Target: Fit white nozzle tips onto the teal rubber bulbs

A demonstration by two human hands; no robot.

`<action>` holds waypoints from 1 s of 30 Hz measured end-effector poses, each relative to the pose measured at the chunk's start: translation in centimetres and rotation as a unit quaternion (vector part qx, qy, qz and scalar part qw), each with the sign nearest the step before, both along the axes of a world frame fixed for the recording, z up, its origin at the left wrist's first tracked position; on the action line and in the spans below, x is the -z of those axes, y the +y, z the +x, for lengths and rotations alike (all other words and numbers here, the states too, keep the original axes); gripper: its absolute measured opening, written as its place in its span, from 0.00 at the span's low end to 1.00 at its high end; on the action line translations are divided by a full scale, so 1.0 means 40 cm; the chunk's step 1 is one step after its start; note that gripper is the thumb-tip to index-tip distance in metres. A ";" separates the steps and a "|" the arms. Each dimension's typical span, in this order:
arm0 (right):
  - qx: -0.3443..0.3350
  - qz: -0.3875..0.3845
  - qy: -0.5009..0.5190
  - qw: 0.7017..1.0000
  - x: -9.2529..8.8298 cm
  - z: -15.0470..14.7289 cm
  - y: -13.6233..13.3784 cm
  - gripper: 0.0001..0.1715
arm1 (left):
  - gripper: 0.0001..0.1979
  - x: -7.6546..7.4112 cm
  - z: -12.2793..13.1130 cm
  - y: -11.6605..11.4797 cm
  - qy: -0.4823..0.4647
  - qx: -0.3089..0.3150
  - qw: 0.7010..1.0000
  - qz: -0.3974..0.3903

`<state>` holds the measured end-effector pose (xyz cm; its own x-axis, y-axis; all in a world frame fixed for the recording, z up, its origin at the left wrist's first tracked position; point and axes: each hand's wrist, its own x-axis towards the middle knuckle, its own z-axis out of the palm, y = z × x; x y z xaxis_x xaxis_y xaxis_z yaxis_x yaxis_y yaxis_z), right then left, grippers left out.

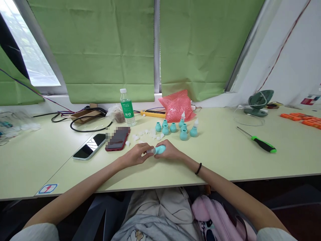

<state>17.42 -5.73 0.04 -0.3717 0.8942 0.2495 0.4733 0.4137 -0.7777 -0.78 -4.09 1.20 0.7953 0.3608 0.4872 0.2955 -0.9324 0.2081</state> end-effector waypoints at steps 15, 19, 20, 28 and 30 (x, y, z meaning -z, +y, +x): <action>-0.137 -0.273 0.105 0.947 -0.028 0.018 0.003 0.10 | 0.13 0.002 0.005 0.001 0.108 0.032 0.960 0.258; -0.133 -0.250 0.153 0.947 -0.028 0.018 0.005 0.12 | 0.13 -0.010 0.000 0.017 0.026 0.011 0.982 0.186; -0.126 -0.232 0.168 0.950 -0.027 0.018 0.007 0.12 | 0.15 -0.020 -0.006 0.023 0.002 -0.006 0.986 0.166; -0.006 -0.151 0.252 0.956 -0.006 0.040 0.038 0.12 | 0.19 -0.052 -0.066 0.091 0.049 -0.124 0.984 0.115; 0.003 -0.145 0.252 0.957 -0.004 0.041 0.039 0.11 | 0.19 -0.035 -0.065 0.103 0.090 -0.130 0.980 0.124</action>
<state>19.05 -4.18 0.19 -0.2639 0.9547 0.1372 0.0100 0.1450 -0.9894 -3.37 0.01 2.61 0.7733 0.4510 0.4455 0.5407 -0.8362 -0.0920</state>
